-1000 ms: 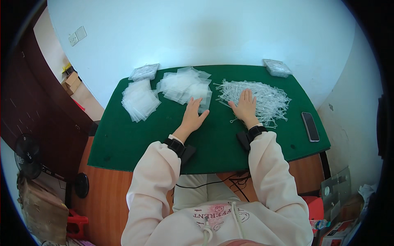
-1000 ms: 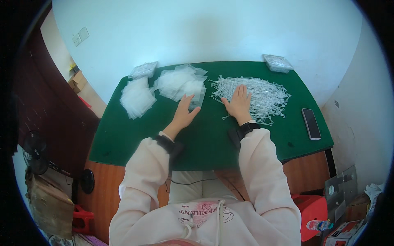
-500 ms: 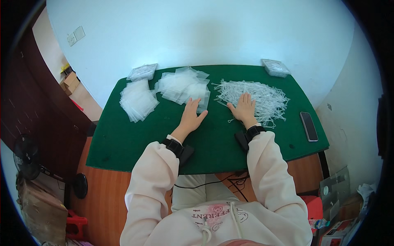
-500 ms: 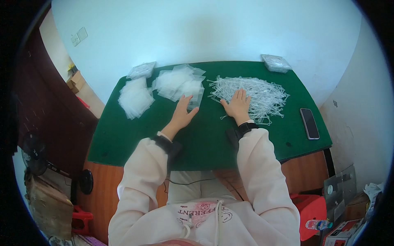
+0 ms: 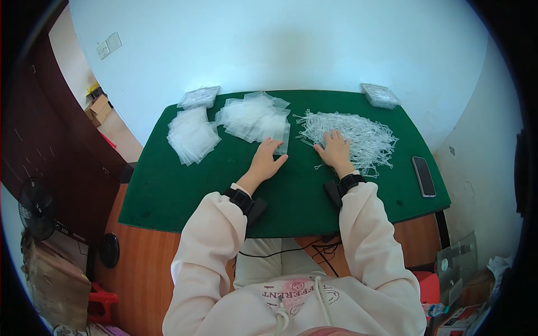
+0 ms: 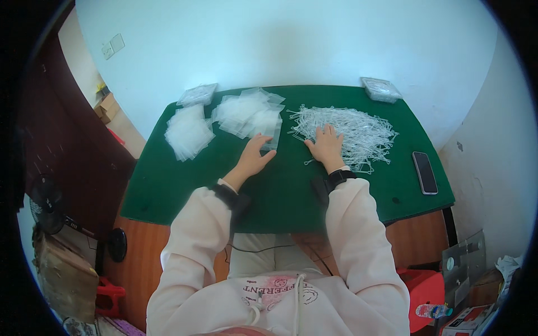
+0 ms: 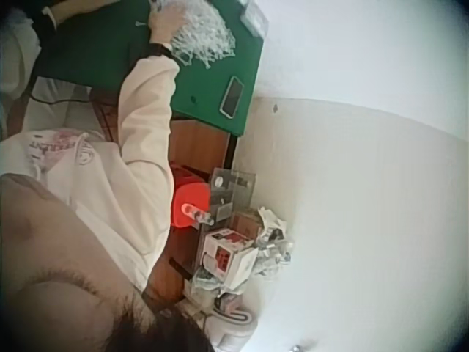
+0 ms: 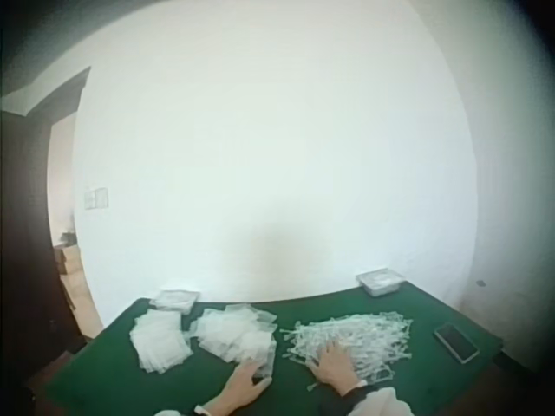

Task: Packaging small white plastic strips into plastic bags on an assembly line.

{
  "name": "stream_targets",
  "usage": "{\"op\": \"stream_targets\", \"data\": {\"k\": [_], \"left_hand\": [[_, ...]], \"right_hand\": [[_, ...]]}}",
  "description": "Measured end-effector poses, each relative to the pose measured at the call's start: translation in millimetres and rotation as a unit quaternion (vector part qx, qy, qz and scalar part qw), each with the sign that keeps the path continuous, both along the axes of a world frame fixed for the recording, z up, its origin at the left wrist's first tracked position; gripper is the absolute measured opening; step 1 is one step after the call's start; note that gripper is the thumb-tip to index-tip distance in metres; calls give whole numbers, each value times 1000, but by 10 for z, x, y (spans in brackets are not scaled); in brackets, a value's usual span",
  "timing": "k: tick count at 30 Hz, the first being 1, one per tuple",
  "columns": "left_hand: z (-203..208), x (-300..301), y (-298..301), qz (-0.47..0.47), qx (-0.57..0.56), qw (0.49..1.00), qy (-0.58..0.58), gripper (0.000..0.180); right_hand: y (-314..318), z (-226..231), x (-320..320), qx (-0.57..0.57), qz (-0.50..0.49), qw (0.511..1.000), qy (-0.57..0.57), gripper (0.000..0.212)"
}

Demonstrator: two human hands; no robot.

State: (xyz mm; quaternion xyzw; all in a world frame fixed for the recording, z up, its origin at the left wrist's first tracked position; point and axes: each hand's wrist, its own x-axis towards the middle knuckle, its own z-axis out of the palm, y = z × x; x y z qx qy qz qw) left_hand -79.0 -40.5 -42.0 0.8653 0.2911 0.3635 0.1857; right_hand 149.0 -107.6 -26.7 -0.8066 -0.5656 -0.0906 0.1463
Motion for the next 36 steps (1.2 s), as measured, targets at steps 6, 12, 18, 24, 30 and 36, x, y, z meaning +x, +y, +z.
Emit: {"op": "stream_targets", "data": {"k": [6,12,18,24,30,36], "left_hand": [[26,9,-11,-19,1,1000,4,33],[45,13,-11,-32,2,999,-2,26],[62,25,-40,-42,1,999,-12,25],[23,-27,-14,-31,21,999,-14,23],[75,-37,24,-25,25,999,-7,21],[46,61,-33,-46,20,997,-57,20]], "right_hand": [[-10,3,35,96,32,995,-13,20],[25,-22,63,151,43,988,-14,8],[6,6,57,224,53,973,-13,5],[15,46,-18,254,76,964,-13,5],[68,50,-2,267,77,961,-12,5],[-66,114,-5,297,94,950,-16,7]]}}
